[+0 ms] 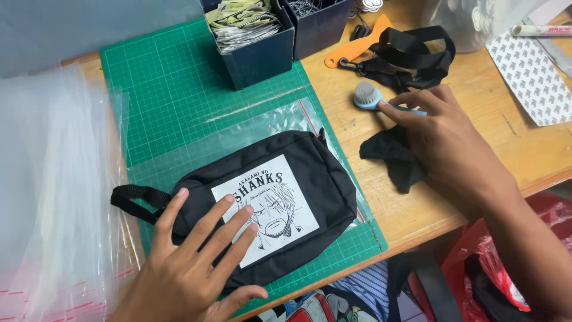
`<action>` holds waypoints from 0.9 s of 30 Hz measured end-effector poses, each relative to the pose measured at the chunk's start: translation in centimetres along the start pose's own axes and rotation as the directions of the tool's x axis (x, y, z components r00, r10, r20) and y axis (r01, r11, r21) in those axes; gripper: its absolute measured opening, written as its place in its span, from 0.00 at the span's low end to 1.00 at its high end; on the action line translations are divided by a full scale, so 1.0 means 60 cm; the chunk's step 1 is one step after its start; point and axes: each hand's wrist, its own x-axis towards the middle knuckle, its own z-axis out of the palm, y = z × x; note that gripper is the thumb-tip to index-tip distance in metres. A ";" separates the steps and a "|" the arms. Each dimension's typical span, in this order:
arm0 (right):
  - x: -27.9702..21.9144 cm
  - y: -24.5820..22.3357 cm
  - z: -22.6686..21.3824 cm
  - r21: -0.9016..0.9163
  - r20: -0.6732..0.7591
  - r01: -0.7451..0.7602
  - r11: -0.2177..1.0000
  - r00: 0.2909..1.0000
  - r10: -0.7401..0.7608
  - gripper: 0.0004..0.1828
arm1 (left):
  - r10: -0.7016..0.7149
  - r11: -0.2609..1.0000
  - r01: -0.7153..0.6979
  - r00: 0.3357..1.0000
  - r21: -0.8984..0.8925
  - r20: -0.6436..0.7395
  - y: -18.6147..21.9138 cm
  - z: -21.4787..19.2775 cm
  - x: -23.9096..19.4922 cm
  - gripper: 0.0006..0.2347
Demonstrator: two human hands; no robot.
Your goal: The person places a black bag with a printed design onto a green cutting mat. They attach a cartoon character keychain to the bag's zipper pull and then attach a black strap to the bag's side loops. Finally, they use a small brush to clean the bag's surface.
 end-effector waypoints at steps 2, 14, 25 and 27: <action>0.001 0.004 0.001 -0.004 0.004 0.020 1.000 1.000 -0.020 0.26 | 0.008 1.000 -0.008 1.000 -0.002 -0.016 0.000 -0.001 0.013 0.27; 0.104 0.087 -0.044 -0.222 -0.086 0.026 0.975 0.995 -0.046 0.45 | 0.130 0.970 -0.161 0.977 -0.183 -0.169 -0.050 0.043 0.227 0.21; 0.100 0.186 0.006 0.038 -0.226 0.036 0.999 0.974 -0.027 0.15 | -0.194 0.894 0.184 0.981 -0.409 0.018 -0.106 0.193 0.326 0.20; 0.092 0.179 -0.004 0.108 -0.291 0.036 0.993 0.957 -0.003 0.16 | -0.205 0.889 0.191 0.979 -0.417 0.011 -0.110 0.203 0.335 0.18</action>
